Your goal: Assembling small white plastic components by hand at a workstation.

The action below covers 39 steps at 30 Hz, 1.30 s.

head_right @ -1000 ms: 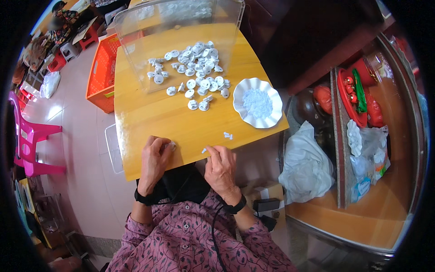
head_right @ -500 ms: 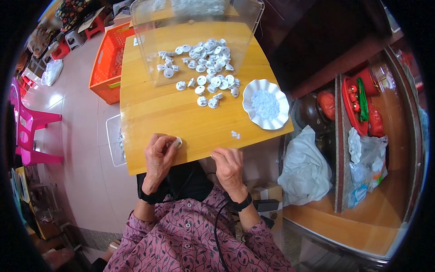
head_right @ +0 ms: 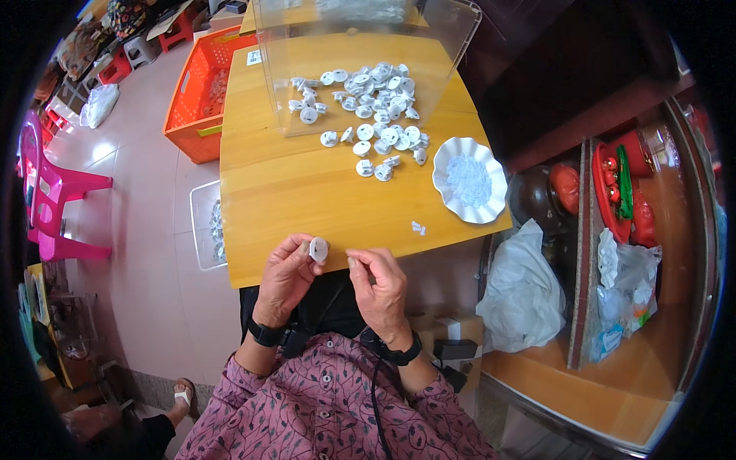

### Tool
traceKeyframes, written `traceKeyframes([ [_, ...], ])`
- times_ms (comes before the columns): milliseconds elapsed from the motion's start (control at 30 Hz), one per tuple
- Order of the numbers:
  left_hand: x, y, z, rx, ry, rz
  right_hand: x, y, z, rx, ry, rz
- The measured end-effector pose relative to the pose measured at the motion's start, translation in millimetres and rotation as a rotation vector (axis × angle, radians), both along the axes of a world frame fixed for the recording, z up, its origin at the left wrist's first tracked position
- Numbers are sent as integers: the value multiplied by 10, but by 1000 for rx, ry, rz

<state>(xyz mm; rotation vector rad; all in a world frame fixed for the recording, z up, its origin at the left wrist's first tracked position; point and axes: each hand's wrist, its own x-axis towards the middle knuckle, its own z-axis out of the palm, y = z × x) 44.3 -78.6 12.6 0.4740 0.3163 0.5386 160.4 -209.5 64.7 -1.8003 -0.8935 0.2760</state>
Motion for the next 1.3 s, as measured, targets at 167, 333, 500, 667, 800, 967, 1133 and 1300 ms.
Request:
traceKeyframes([
  [167, -16, -9, -11, -68, -52, -23, -73, 118, 91, 26, -21, 42],
  [333, -23, -23, 9, -93, -76, -22, -104, 163, 89, 23, -33, 57],
  [500, -47, -9, -42, -43, -74, -50, -115, 182, 81, 37, -51, 99],
  [667, -34, -15, -37, -36, -49, -63, -146, 164, -53, 108, 191, 31],
  [800, -39, -24, -35, -45, -52, -68, -140, 166, -55, 107, 165, 14],
  [967, -43, -32, -52, -37, -40, -78, -152, 172, 32, 97, 136, 15],
  [1133, -51, -31, -34, -8, -53, -97, -163, 172, 49, 91, 104, 27],
  [1300, -68, -37, -67, 8, -48, -97, -166, 176, 79, 73, 9, 44],
])
